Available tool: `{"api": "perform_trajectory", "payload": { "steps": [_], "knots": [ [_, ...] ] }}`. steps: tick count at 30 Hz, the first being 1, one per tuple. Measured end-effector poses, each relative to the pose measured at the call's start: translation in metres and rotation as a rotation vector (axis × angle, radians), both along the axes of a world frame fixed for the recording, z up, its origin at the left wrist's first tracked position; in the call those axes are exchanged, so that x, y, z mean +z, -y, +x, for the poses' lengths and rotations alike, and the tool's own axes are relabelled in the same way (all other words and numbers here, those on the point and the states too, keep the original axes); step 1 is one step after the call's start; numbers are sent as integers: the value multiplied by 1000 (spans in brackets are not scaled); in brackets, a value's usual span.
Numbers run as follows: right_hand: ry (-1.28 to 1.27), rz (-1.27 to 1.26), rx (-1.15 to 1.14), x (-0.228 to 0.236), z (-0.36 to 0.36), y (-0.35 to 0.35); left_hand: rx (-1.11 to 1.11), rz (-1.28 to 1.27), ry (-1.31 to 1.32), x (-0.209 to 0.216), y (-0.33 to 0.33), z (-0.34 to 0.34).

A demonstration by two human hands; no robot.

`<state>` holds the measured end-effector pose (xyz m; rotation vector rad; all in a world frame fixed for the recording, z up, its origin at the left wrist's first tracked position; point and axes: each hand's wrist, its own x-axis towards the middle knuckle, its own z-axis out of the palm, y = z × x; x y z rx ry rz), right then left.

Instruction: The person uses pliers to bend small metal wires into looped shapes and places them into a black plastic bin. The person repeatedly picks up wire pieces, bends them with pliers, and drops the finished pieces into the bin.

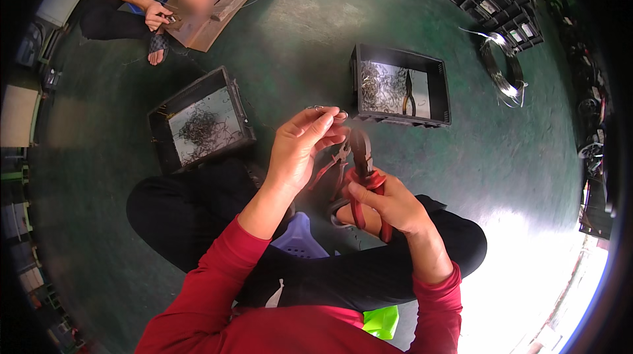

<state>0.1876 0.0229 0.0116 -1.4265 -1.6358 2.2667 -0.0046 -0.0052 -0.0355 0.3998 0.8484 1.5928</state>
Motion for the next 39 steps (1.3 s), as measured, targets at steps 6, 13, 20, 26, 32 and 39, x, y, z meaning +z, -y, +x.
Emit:
{"api": "perform_trajectory", "payload": {
  "steps": [6, 13, 20, 26, 32, 39],
  "knots": [
    [52, 222, -19, -11, 1, 4, -1, -3, -24, 0, 1, 5],
    [263, 496, -29, -16, 8, -3, -88, -17, -413, -4, -1, -5],
    [269, 500, -10, -26, 9, 1, 8, 92, -856, 1, 4, 2],
    [303, 533, 10, -26, 8, 1, -27, 121, -1170, 6, 7, 0],
    [320, 508, 46, -25, 6, 1, -45, 125, -1250, 8, 8, 3],
    [338, 454, 12, -16, 5, -2, -233, -114, -665, 12, 6, -4]
  ]
}}
